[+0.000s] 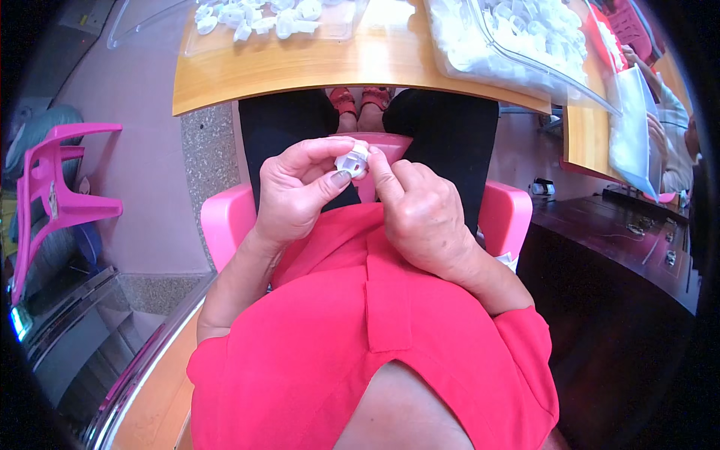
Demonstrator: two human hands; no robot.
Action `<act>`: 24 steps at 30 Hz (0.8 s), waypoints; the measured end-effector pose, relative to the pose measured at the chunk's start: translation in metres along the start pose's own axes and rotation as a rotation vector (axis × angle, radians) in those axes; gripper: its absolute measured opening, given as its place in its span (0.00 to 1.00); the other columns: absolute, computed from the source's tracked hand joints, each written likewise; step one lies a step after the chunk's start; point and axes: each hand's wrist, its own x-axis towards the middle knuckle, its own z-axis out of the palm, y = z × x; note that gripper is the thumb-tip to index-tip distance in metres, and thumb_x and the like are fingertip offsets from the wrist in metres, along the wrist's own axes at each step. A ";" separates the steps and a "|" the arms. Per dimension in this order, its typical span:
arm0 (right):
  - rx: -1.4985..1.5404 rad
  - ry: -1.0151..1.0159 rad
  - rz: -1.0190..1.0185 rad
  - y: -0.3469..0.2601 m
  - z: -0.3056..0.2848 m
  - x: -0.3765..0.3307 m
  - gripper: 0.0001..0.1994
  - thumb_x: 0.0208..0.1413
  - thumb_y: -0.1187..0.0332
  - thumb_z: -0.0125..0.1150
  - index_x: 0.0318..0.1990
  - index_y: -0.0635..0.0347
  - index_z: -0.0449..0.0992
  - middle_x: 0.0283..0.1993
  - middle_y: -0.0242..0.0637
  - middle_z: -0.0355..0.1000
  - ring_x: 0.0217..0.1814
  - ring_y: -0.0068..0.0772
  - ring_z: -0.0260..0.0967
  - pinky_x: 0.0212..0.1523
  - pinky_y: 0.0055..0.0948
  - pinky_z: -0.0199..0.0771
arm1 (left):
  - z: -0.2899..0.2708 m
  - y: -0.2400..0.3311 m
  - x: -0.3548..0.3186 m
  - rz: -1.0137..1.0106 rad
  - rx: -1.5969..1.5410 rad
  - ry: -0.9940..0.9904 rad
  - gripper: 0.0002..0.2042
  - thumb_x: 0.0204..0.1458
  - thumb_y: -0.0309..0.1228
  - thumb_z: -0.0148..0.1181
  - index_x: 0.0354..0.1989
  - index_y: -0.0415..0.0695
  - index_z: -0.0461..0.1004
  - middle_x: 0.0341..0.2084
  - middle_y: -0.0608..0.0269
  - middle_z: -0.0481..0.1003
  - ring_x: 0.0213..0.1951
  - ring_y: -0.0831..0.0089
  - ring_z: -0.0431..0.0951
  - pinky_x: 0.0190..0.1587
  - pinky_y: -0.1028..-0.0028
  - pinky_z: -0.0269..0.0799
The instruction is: The person picks up a white plastic component and a small metal pin by hand. They insert the pin into the component, press it into place, and then set the assembled part into a pink container before reaching for another component.
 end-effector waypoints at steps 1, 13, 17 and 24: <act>-0.004 -0.009 -0.014 0.000 0.000 0.000 0.21 0.46 0.71 0.54 0.49 0.71 0.71 0.28 0.39 0.69 0.28 0.30 0.69 0.22 0.25 0.72 | 0.000 0.000 0.000 -0.002 0.011 0.004 0.16 0.50 0.17 0.59 0.49 0.34 0.71 0.48 0.45 0.72 0.50 0.60 0.74 0.53 0.64 0.73; -0.211 -0.105 -0.166 0.000 -0.006 0.005 0.18 0.47 0.71 0.53 0.45 0.74 0.72 0.25 0.38 0.68 0.24 0.31 0.68 0.19 0.24 0.70 | -0.008 -0.005 -0.002 -0.042 0.067 -0.025 0.15 0.50 0.19 0.60 0.47 0.33 0.72 0.47 0.45 0.73 0.49 0.61 0.75 0.52 0.64 0.73; -0.065 0.059 -0.065 0.006 -0.005 0.005 0.18 0.46 0.71 0.54 0.45 0.72 0.73 0.26 0.38 0.67 0.27 0.32 0.68 0.21 0.25 0.70 | -0.009 -0.001 0.006 -0.091 -0.156 -0.025 0.17 0.53 0.20 0.56 0.52 0.37 0.69 0.47 0.43 0.73 0.47 0.59 0.76 0.49 0.63 0.75; -0.044 0.097 -0.023 0.007 -0.007 0.003 0.19 0.45 0.70 0.55 0.46 0.69 0.74 0.27 0.37 0.65 0.29 0.33 0.66 0.24 0.29 0.69 | 0.000 0.005 0.008 -0.125 -0.218 0.010 0.16 0.53 0.20 0.57 0.51 0.33 0.69 0.44 0.49 0.75 0.43 0.65 0.78 0.49 0.67 0.75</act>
